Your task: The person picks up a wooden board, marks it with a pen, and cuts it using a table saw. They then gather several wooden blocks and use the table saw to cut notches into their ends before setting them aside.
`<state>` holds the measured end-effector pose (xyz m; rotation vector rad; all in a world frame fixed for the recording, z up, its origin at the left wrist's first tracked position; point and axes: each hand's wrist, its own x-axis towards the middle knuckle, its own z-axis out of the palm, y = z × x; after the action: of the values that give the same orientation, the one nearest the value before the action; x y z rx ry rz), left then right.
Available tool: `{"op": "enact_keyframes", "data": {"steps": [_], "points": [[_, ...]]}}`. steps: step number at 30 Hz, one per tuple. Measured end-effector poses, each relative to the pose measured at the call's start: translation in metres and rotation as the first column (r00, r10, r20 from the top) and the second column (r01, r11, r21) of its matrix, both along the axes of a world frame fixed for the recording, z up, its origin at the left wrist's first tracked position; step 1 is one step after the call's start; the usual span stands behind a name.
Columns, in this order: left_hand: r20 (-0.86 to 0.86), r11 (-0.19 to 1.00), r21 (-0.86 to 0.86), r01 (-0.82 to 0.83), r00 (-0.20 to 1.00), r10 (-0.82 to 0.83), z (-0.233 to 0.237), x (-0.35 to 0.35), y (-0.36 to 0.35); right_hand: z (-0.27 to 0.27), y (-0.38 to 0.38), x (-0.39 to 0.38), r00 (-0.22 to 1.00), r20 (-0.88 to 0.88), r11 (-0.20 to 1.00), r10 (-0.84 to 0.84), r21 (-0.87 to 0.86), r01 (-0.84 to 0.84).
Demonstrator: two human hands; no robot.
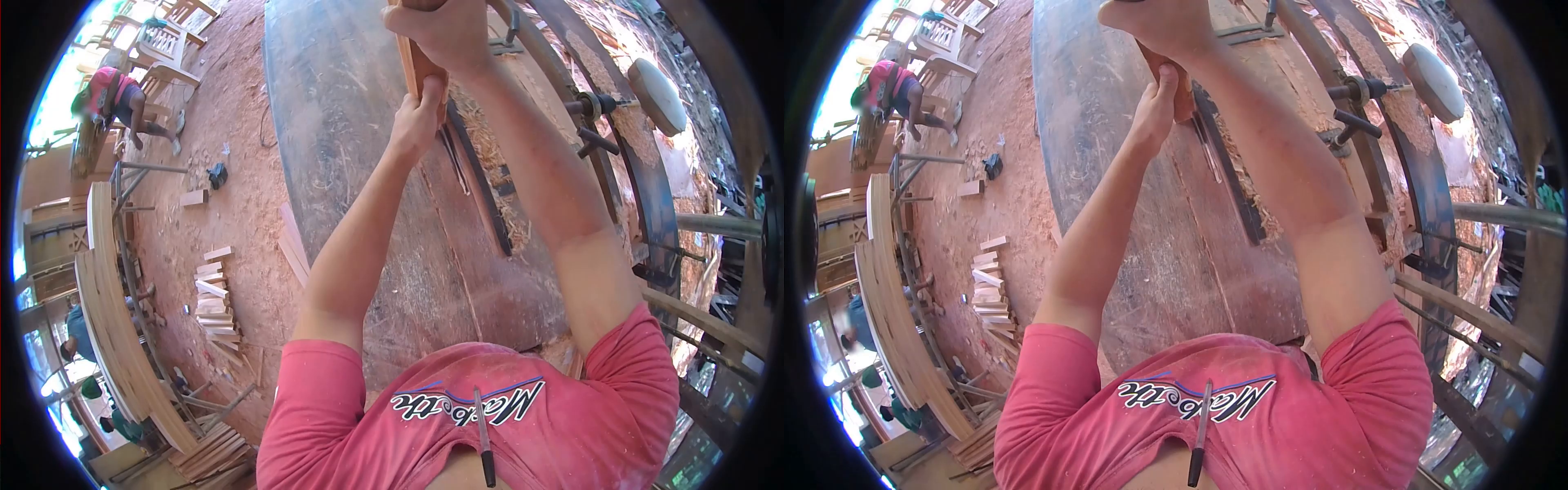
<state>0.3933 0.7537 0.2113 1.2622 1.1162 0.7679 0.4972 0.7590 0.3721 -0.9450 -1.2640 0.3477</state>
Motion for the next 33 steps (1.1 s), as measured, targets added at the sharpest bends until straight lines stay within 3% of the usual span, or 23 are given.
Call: {"op": "enact_keyframes", "data": {"steps": [3, 9, 11, 17, 21, 24, 27, 29, 33], "points": [[0.031, 0.998, 0.005, 0.068, 0.997, -0.068, 0.001, -0.001, 0.006, -0.002, 0.006, 0.000, 1.000, -0.007, 1.000, -0.016, -0.021, 0.016], [-0.104, 0.999, 0.004, 0.046, 0.994, -0.045, 0.004, 0.001, 0.016, -0.002, 0.018, 0.001, 0.996, 0.062, 0.998, -0.057, -0.004, 0.058], [-0.094, 0.997, 0.061, -0.053, 0.994, 0.058, 0.003, 0.003, 0.019, -0.001, 0.025, -0.002, 0.998, -0.043, 0.996, 0.048, 0.080, -0.044], [-0.116, 0.991, 0.117, -0.068, 0.990, 0.082, -0.007, 0.005, 0.054, -0.007, 0.052, 0.002, 0.999, -0.015, 0.998, 0.049, 0.048, -0.049], [-0.075, 0.995, 0.088, -0.042, 0.996, 0.049, 0.005, 0.004, 0.072, -0.009, 0.078, 0.002, 0.999, 0.016, 0.999, 0.040, 0.021, -0.040], [0.006, 0.998, 0.068, -0.006, 1.000, 0.005, -0.006, 0.004, 0.105, -0.007, 0.103, -0.004, 0.998, -0.043, 0.992, 0.052, 0.113, -0.047], [-0.080, 0.996, 0.079, -0.040, 0.996, 0.046, 0.002, 0.000, 0.132, -0.007, 0.127, 0.000, 0.999, 0.011, 0.995, 0.049, 0.086, -0.050], [-0.159, 0.992, 0.116, 0.043, 0.987, -0.024, 0.026, -0.009, 0.134, -0.008, 0.141, 0.001, 0.994, -0.028, 0.990, 0.110, 0.092, -0.107], [-0.190, 0.963, 0.255, 0.089, 0.981, -0.041, 0.033, -0.033, 0.154, -0.005, 0.157, -0.005, 0.996, 0.059, 0.996, 0.073, 0.048, -0.076]]}}
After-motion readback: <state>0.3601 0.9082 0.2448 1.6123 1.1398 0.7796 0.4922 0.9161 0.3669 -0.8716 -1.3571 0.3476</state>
